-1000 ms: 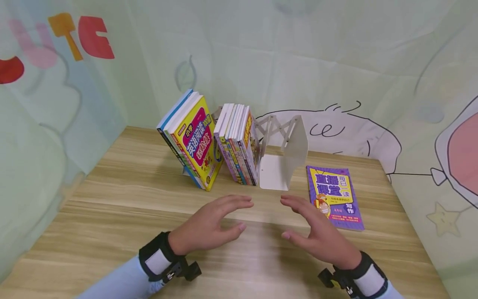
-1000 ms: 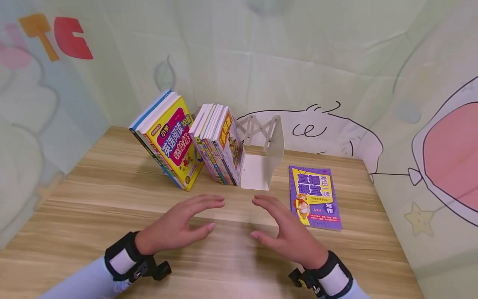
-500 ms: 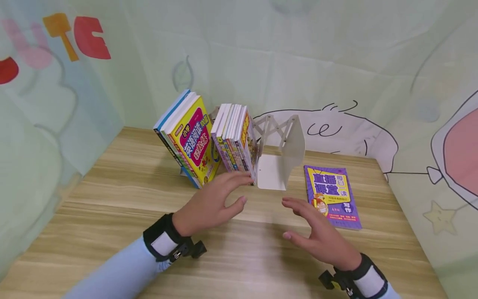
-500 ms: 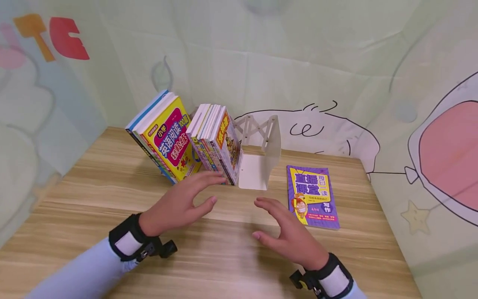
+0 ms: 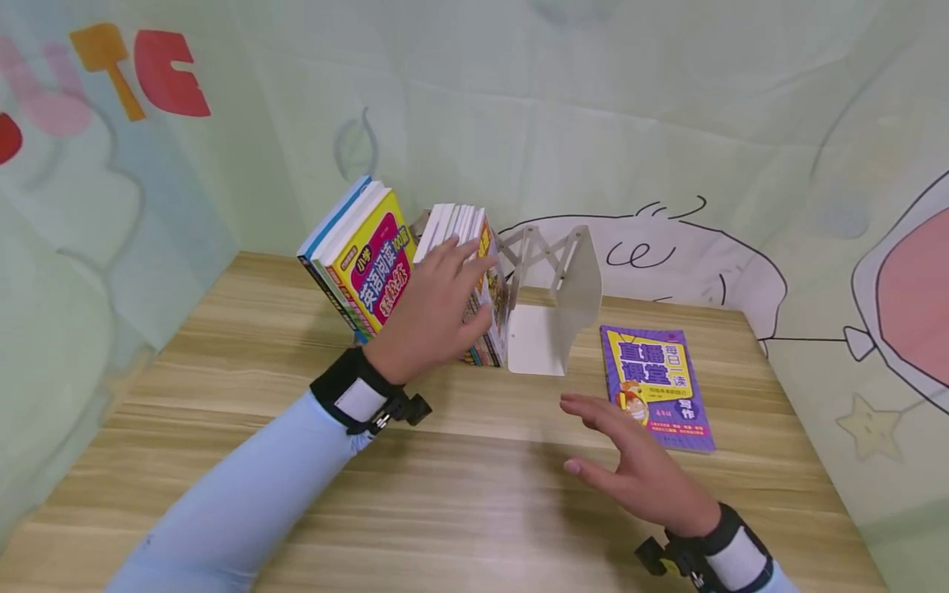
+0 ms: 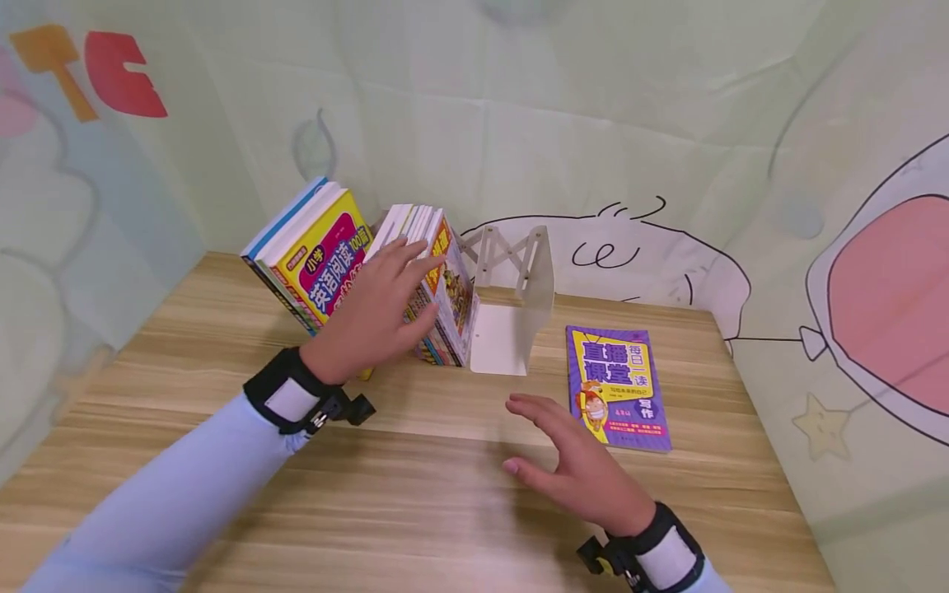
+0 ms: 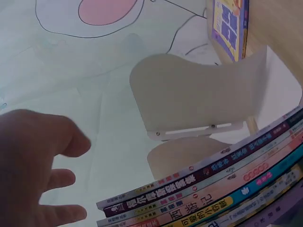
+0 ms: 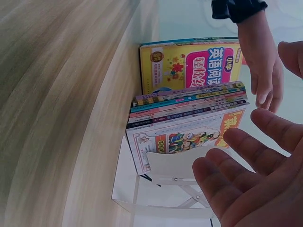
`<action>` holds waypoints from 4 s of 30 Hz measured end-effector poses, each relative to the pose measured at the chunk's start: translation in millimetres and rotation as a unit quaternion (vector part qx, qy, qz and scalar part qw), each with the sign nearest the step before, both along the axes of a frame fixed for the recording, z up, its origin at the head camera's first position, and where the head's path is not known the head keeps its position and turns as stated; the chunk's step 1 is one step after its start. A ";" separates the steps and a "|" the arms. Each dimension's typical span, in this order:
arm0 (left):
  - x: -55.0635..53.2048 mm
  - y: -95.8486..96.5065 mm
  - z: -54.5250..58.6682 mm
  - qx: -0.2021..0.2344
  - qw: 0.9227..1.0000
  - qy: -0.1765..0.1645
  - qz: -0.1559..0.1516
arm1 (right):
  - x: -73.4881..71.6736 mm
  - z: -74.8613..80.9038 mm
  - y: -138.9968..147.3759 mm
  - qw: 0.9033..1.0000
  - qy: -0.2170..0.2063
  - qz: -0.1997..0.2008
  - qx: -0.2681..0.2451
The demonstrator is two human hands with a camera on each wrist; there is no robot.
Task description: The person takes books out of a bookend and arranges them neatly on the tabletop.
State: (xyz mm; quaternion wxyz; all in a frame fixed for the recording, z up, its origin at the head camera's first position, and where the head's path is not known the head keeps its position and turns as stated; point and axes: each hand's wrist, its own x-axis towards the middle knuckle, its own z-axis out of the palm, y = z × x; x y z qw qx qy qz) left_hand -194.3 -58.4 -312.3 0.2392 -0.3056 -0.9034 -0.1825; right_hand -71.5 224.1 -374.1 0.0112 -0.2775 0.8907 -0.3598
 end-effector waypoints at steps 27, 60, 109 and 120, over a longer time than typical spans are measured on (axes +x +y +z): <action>-27.8 38.8 -19.7 -0.175 0.972 0.042 0.151 | -1.7 -12.7 -3.4 1.000 -0.023 0.005 -0.006; 4.7 29.1 -38.6 -0.188 0.963 0.172 0.087 | -3.9 -14.1 -10.3 0.999 -0.027 0.020 -0.014; 51.0 16.4 -78.2 0.029 0.997 0.066 0.010 | -3.2 -22.8 -1.5 0.998 -0.054 -0.001 -0.024; 53.6 15.2 -85.0 0.103 0.993 0.060 0.001 | -2.7 -19.3 -0.9 0.998 -0.065 -0.004 -0.023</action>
